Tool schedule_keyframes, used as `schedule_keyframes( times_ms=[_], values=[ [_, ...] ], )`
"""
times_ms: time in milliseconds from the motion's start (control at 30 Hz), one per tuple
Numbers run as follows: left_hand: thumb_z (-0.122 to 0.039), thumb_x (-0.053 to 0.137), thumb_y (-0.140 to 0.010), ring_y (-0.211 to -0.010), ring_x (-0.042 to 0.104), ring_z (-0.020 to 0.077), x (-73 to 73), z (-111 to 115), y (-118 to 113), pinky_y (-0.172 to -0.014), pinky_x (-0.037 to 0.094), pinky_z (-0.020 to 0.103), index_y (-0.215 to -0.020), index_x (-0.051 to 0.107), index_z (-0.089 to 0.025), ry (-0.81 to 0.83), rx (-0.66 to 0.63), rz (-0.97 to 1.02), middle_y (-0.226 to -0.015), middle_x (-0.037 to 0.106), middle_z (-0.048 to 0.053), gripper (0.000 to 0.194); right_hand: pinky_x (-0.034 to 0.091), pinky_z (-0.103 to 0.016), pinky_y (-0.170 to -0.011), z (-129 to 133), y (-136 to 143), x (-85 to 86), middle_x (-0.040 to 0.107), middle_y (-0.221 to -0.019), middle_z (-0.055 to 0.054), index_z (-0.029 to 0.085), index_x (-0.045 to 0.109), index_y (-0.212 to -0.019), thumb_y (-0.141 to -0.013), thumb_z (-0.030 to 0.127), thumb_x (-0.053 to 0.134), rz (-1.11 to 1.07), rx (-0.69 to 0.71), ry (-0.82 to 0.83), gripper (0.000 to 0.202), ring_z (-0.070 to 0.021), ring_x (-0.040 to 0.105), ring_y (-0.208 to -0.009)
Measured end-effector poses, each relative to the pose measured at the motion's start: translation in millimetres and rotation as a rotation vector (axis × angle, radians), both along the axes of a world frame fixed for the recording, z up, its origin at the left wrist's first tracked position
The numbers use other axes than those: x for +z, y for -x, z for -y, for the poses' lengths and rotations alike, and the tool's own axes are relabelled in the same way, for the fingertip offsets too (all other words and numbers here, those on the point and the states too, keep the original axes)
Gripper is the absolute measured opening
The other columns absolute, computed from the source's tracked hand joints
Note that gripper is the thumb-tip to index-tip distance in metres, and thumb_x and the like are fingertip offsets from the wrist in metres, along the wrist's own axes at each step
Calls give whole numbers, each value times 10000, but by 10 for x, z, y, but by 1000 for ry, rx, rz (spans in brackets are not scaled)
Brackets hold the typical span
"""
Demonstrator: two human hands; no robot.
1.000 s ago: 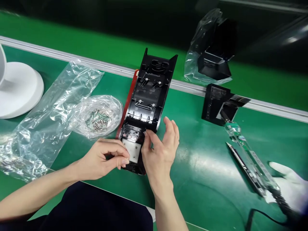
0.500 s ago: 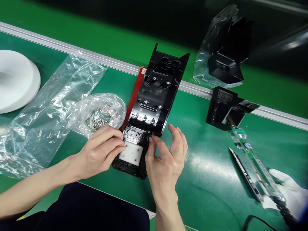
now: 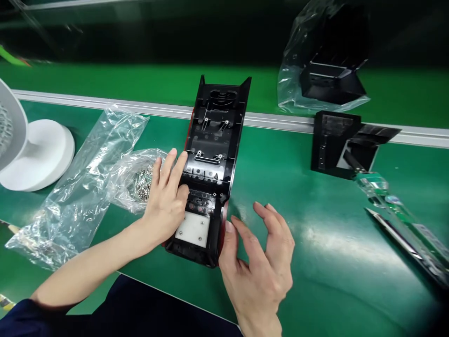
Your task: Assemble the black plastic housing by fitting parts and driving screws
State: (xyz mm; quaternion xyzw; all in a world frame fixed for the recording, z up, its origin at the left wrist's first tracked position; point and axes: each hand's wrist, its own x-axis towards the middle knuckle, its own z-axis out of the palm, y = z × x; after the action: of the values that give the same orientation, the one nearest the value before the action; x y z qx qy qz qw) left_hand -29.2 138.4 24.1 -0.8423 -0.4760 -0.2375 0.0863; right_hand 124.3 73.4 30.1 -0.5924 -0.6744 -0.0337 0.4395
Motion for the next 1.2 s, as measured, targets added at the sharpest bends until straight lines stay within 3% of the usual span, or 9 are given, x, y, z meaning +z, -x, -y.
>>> schedule_keyframes(
  times_ms=[233,400,500,867,967,1067,1133,1200],
  values=[
    [1,490,-807,-1404,162,356,-32,-55,-80,-1137,264,605,-680,491,-89,-29,36,-84,-1435,290,195,156,440,-482,-932,52,-101,-48,478,-1162,-168,44,587,-882,-1004,91,539,-39,-16,-9,139,-331,462,-1120],
    [-13,515,-814,-1396,166,383,14,33,-52,-1113,270,638,-814,542,-70,-40,42,-87,-1438,274,224,63,439,-470,-937,103,-161,-68,483,-1160,-163,48,575,-885,-1012,103,533,-44,-22,-13,144,-322,468,-1118],
    [3,526,-803,-1392,170,392,37,95,-29,-1100,269,653,-880,559,-71,-53,42,-70,-1443,268,226,111,442,-475,-937,111,-176,-93,477,-1170,-161,53,567,-893,-1012,114,523,-55,-12,-25,141,-321,458,-1129],
    [1,522,-778,-1394,162,394,51,147,-30,-1084,295,658,-864,612,-79,-43,38,-194,-1471,254,186,148,459,-465,-932,134,-189,-130,495,-1155,-136,71,593,-886,-1005,157,537,-117,8,-69,158,-303,481,-1108],
    [-22,534,-777,-1379,189,415,86,196,-35,-1075,298,663,-888,630,-60,-47,52,-273,-1463,267,199,151,471,-419,-962,233,-289,-199,513,-1145,-111,107,645,-1022,-986,236,583,-424,-70,46,147,-260,521,-1069],
    [-58,533,-794,-1369,214,421,103,234,-17,-1067,306,659,-952,641,-56,-35,64,-345,-1462,269,202,192,429,-517,-1005,344,-549,-323,540,-1085,-135,114,610,-1156,-875,305,714,-1056,-149,74,355,-292,535,-1051],
    [-78,530,-804,-1370,216,416,103,251,4,-1066,310,653,-998,636,-60,-16,63,-368,-1468,254,203,222,351,-598,-1036,411,-812,-414,548,-1064,-145,131,608,-1110,-783,291,780,-1355,-106,34,403,-331,502,-1086],
    [-75,530,-800,-1376,203,411,107,271,22,-1070,305,647,-1050,617,-61,7,61,-362,-1471,231,219,265,225,-569,-1124,469,-1081,-462,495,-1176,-120,166,632,-1063,-778,248,755,-1424,-19,58,321,-305,398,-1201]
  ],
)
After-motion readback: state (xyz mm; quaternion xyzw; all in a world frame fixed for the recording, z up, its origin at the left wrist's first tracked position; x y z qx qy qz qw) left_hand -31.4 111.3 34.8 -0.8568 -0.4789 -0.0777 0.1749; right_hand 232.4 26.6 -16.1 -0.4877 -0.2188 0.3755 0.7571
